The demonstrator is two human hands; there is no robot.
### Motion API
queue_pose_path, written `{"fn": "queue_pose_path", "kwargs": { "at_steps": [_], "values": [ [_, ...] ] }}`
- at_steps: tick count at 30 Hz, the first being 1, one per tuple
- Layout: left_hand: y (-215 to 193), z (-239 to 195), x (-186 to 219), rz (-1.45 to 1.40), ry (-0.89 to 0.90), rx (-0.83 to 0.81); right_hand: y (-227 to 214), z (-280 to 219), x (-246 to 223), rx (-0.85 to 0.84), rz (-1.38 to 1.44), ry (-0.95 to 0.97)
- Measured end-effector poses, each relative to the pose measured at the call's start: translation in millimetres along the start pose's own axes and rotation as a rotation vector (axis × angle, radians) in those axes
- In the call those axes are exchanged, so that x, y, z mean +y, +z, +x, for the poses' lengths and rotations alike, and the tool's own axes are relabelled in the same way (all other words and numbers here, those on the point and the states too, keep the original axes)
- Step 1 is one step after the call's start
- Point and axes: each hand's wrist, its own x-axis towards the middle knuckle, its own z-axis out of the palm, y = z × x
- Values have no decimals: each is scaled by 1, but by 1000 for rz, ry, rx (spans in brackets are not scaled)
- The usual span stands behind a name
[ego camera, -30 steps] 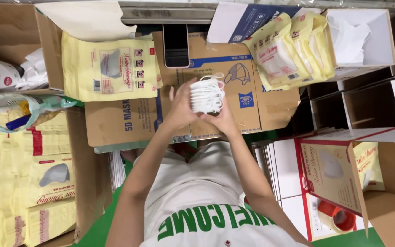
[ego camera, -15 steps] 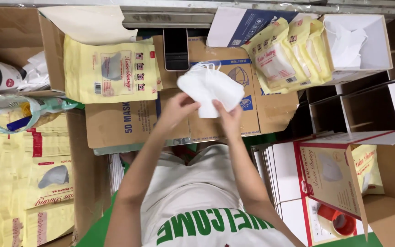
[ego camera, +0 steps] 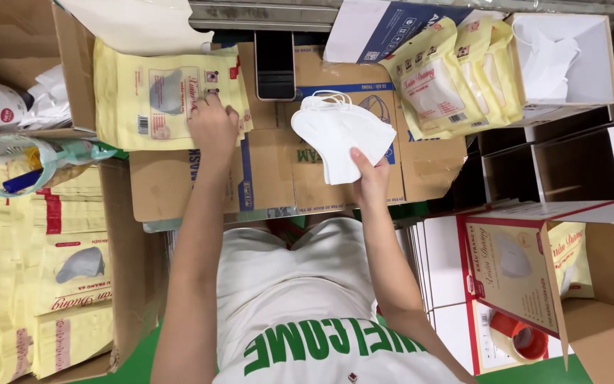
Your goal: The person packs stacks of face masks into plastic bags by hand, places the bags into cardboard boxes, and seals a box using a tape dispenser.
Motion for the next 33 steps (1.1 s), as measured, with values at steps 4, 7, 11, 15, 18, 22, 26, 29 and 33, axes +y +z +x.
{"fn": "queue_pose_path", "kwargs": {
  "at_steps": [4,7,11,15,18,22,26,29,33],
  "values": [
    [34,0,-21,81,-11,-108,3,-6,-8,-22,0,-12],
    [7,8,-16,54,-33,-157,17,-15,-22,-48,-81,-100],
    [2,2,-16,50,37,-89,18,-23,-24,-46,-344,-240],
    [-1,3,-17,69,14,-175,21,-28,-27,-104,-374,-275],
    [-13,11,-12,53,-23,-250,24,-31,-31,-102,-389,-275],
    [17,7,-28,91,-67,-319,29,-40,-38,-114,-478,-301],
    [-11,13,-20,37,-89,-316,31,-45,-42,-127,-493,-317],
    [-21,15,-14,-16,-93,-309,26,-46,-39,-118,-610,-362],
    [11,9,-28,31,-85,-309,27,-48,-36,-89,-712,-406]
  ]
}}
